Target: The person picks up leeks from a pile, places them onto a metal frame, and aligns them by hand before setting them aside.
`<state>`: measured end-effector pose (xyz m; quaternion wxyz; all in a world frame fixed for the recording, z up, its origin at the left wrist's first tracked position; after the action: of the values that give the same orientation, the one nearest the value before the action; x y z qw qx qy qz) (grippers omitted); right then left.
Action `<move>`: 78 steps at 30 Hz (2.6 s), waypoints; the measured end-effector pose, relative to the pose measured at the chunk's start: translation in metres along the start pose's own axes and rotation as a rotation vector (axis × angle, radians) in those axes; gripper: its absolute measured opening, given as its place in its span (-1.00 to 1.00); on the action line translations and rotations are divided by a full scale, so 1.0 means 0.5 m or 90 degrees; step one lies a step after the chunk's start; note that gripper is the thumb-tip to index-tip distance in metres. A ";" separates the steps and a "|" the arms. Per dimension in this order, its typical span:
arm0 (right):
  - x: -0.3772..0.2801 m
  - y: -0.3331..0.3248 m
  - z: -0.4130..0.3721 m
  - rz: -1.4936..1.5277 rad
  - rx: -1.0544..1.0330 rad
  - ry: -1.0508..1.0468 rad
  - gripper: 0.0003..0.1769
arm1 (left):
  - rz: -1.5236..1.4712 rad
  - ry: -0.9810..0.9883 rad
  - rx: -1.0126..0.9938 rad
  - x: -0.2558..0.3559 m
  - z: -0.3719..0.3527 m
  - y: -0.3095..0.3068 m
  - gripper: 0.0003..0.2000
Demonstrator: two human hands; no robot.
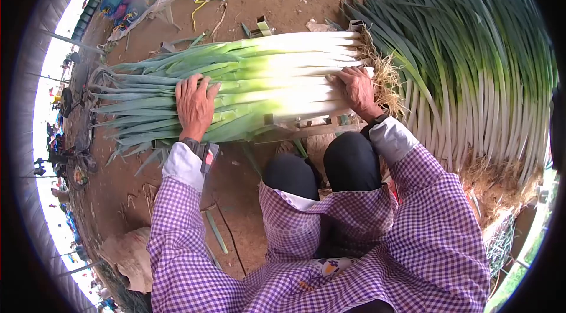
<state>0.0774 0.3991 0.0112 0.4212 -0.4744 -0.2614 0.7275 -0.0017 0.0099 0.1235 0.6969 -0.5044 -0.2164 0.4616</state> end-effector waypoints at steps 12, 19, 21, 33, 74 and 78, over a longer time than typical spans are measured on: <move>0.003 0.008 0.003 0.007 0.022 0.019 -0.67 | -0.017 0.035 0.001 0.082 0.002 0.003 -0.57; -0.007 -0.007 0.001 -0.011 0.013 -0.006 -0.67 | -0.060 0.012 0.032 0.081 0.009 0.014 -0.71; -0.011 -0.006 -0.008 -0.007 0.017 -0.008 -0.68 | -0.059 -0.004 0.031 0.083 -0.012 0.008 -0.72; -0.007 0.007 -0.017 -0.007 0.016 -0.008 -0.75 | -0.077 0.011 0.028 0.089 0.018 0.012 -0.80; 0.224 -0.205 -0.520 0.080 -0.268 0.200 -0.86 | -0.059 0.005 0.009 0.087 0.016 0.031 -0.77; 0.142 -0.237 -0.455 0.049 -0.167 0.237 -0.76 | -0.051 0.013 0.004 0.087 0.016 0.032 -0.77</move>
<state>0.3137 0.5160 -0.0237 0.3690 -0.6609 -0.2532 0.6024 0.0062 0.0523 0.1052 0.7184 -0.4980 -0.2282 0.4288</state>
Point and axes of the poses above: each hand's wrist, its own z-axis towards the middle knuckle, its own y-axis out of the palm, x = y × z, the point moved 4 cm from there along z, towards the middle knuckle
